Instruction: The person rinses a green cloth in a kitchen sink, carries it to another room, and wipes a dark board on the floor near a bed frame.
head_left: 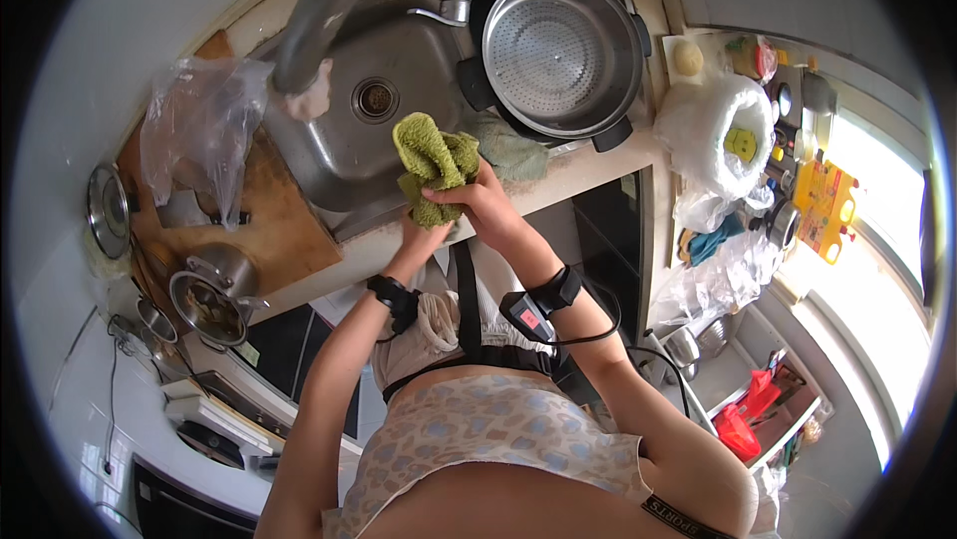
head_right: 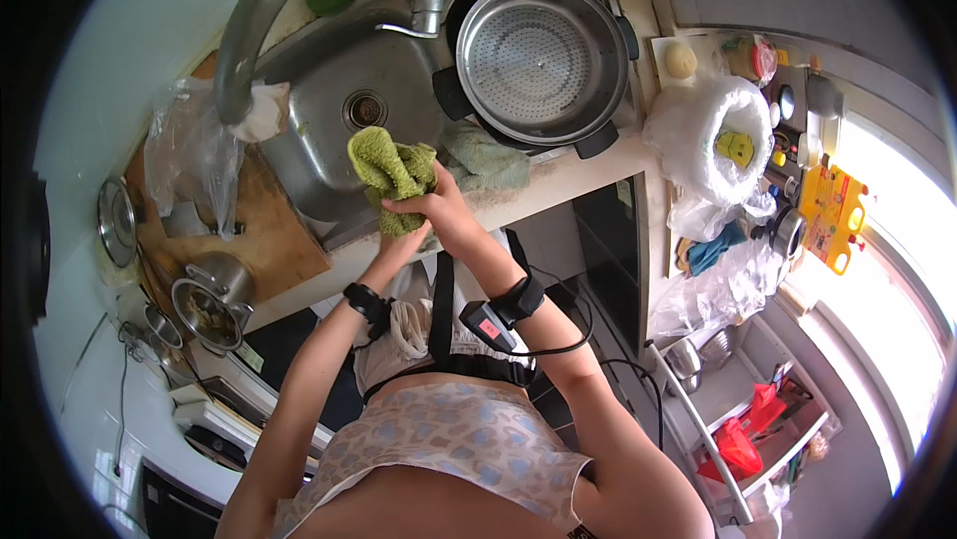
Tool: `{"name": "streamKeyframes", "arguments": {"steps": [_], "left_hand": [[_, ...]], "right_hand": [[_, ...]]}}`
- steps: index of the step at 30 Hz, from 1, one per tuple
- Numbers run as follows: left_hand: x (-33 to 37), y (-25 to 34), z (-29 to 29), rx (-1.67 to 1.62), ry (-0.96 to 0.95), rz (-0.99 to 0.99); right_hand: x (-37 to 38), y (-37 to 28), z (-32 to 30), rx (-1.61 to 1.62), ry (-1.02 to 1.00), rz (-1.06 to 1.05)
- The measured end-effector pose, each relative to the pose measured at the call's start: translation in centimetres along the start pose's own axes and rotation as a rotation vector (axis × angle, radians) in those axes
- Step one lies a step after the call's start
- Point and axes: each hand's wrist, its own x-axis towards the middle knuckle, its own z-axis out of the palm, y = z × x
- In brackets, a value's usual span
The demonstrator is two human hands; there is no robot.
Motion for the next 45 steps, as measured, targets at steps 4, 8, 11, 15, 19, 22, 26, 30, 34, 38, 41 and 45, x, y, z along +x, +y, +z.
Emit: {"name": "streamKeyframes", "arguments": {"steps": [4,8,11,15,19,22,26,30,34,38,41,45], "left_hand": [[-0.1,1.0,4.6,-0.193,-0.004,0.017],[1.8,2.9,6.6,-0.444,-0.134,-0.012],[2.8,2.8,5.0,-0.443,-0.269,-0.088],[0.6,-1.5,1.6,-0.13,0.033,-0.049],[-1.7,-1.6,-7.3,-0.393,0.026,-0.287],[-1.5,3.9,-12.9,-0.738,0.269,-0.394],[-0.7,7.4,-13.2,-0.887,0.253,-0.511],[0.5,6.5,-12.7,-1.233,0.238,-0.553],[2.3,3.4,-12.4,-1.325,0.228,-0.447],[2.7,1.4,-13.1,-1.333,0.32,-0.423],[2.3,-0.2,-14.5,-1.312,0.313,-0.505],[0.9,-1.6,-14.6,-1.27,0.353,-0.484]], "right_hand": [[0.4,0.2,1.1,-0.074,-0.005,-0.098],[0.1,-2.0,1.0,-0.17,-0.068,-0.101],[0.6,-2.5,1.4,-0.191,-0.076,-0.085],[1.3,-1.8,1.4,-0.116,-0.185,-0.033],[3.2,0.0,0.1,-0.218,-0.136,-0.081],[4.5,0.6,0.7,-0.793,-0.165,-0.339],[4.8,3.4,3.5,-0.915,0.014,-0.464],[5.0,5.6,5.4,-1.213,0.179,-0.471],[4.8,5.7,5.5,-1.31,0.079,-0.642],[4.8,5.5,5.2,-0.942,-0.09,-0.478],[4.5,5.2,5.1,-0.613,-0.202,-0.325],[3.5,3.5,4.5,-0.389,-0.178,-0.157]]}}
